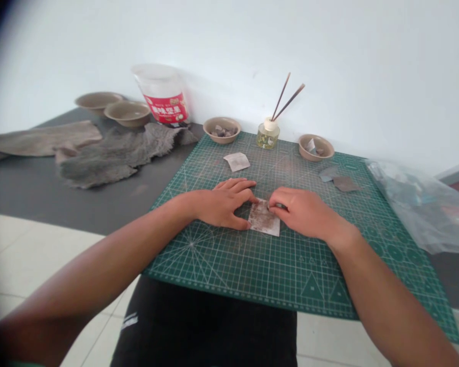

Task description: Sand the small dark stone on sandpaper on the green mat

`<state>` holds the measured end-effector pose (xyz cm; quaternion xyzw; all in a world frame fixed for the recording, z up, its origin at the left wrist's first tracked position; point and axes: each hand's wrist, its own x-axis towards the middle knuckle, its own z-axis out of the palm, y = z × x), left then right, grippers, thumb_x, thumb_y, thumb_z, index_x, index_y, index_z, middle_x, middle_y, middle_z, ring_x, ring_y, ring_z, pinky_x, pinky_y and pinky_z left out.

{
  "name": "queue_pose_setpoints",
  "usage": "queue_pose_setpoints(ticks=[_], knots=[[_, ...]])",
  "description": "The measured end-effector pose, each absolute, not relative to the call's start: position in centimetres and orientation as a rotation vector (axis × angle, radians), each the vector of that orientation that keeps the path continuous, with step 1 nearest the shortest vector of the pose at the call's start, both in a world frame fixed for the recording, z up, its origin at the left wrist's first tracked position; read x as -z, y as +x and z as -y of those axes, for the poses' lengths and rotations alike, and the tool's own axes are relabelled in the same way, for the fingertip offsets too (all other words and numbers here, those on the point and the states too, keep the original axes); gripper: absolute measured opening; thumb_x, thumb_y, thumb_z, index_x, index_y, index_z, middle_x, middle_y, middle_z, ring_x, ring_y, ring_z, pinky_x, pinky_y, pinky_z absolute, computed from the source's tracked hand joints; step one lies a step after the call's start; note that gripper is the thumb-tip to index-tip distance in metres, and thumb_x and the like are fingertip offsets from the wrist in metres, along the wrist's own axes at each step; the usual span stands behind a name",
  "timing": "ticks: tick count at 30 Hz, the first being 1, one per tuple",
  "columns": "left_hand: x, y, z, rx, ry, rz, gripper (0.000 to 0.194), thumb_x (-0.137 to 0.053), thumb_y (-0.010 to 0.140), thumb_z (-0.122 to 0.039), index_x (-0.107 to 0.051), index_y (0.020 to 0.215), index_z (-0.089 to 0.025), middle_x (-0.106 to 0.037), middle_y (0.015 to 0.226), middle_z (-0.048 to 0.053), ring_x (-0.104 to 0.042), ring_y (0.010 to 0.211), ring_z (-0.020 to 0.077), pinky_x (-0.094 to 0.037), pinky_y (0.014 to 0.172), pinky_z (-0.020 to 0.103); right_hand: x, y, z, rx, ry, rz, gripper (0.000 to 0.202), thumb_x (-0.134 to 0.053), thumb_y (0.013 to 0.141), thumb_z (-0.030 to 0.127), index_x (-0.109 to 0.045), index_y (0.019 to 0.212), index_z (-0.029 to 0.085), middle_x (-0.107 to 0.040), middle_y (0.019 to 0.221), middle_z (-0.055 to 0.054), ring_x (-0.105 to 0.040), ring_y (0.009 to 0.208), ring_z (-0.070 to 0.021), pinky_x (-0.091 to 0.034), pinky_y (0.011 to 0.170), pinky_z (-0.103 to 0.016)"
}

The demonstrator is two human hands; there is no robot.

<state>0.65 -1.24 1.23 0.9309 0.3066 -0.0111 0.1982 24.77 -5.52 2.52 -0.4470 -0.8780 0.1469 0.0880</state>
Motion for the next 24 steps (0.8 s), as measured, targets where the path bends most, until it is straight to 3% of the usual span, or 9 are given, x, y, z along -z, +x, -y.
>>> queue_pose_setpoints(ticks=[3, 6, 19, 24], knots=[[-1.31, 0.64, 1.29, 0.029, 2.600, -0.854, 0.066, -0.062, 0.083, -0.061, -0.049, 0.137, -0.025, -0.021, 0.164, 0.014, -0.013, 0.151, 0.0354, -0.019, 0.118, 0.054, -2.42, 24.54, 5.94, -0.578, -1.134, 2.681, 0.010, -0.059, 0.095, 0.028, -0.068, 0.095, 0.026, -0.072, 0.101, 0.000, -0.068, 0.094, -0.0185, -0.050, 0.084, -0.032], [-1.24, 0.66, 1.26, 0.019, 2.599, -0.854, 0.066, -0.062, 0.083, -0.061, -0.049, 0.138, -0.026, -0.021, 0.164, 0.012, -0.012, 0.152, 0.0349, -0.018, 0.118, 0.055, -2.02, 24.31, 5.90, -0.463, -1.148, 2.637, 0.014, -0.054, 0.098, 0.027, -0.068, 0.099, 0.025, -0.072, 0.109, -0.001, -0.067, 0.100, -0.0196, -0.050, 0.086, -0.033], [-1.18, 0.73, 1.20, 0.050, 2.605, -0.865, 0.067, -0.059, 0.084, -0.063, -0.047, 0.140, -0.026, -0.019, 0.164, 0.012, -0.010, 0.152, 0.0345, -0.016, 0.119, 0.055, -2.34, 24.84, 5.65, -0.345, -1.275, 2.642, 0.015, -0.052, 0.098, 0.025, -0.067, 0.098, 0.024, -0.073, 0.104, -0.003, -0.068, 0.092, -0.0202, -0.049, 0.081, -0.033], [-1.39, 0.64, 1.24, 0.069, 2.602, -0.852, 0.070, -0.060, 0.084, -0.064, -0.046, 0.141, -0.024, -0.018, 0.164, 0.014, -0.010, 0.152, 0.0349, -0.016, 0.119, 0.053, -2.66, 24.75, 6.25, -0.519, -1.155, 2.744, 0.012, -0.055, 0.098, 0.027, -0.066, 0.098, 0.025, -0.072, 0.102, 0.000, -0.067, 0.090, -0.0175, -0.049, 0.078, -0.031]])
